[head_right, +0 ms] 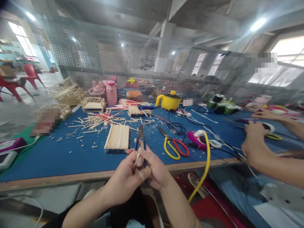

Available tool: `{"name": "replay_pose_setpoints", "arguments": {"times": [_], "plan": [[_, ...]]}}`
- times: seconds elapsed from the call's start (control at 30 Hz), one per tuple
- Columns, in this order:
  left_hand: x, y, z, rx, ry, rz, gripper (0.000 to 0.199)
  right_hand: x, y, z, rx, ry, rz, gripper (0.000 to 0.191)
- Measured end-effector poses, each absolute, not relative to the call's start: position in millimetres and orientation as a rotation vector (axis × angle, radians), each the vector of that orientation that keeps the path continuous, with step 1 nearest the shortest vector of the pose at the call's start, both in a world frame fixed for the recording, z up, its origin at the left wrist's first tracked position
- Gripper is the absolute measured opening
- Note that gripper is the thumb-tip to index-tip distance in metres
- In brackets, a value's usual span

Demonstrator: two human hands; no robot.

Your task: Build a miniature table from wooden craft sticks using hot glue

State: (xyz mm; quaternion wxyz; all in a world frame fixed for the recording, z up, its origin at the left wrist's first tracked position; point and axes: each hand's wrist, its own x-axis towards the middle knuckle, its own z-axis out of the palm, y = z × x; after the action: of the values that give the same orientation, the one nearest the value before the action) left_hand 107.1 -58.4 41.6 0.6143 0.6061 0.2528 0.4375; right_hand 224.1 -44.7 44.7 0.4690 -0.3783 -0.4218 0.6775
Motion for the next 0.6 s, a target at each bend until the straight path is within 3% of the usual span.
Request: {"name": "replay_pose_setpoints", "arguments": {"times": [0.13, 0.3, 0.43, 0.6], "plan": [[107, -63, 46, 1.419, 0.552, 0.965, 0.025, 218, -54, 47, -0.963, -0.962, 1.669, 0.047], [94, -60, 46, 1.490, 0.600, 1.007, 0.023, 226, -54, 50, -0.955, -0.994, 1.474, 0.040], [78, -45, 38, 1.403, 0.830, 1.126, 0.035, 252, -46, 50, -1.193, -1.421, 1.057, 0.063], [74, -34, 33, 1.532, 0.929, 1.171, 0.039, 264, -49, 55, -1.416, -2.009, 0.555, 0.078]]}}
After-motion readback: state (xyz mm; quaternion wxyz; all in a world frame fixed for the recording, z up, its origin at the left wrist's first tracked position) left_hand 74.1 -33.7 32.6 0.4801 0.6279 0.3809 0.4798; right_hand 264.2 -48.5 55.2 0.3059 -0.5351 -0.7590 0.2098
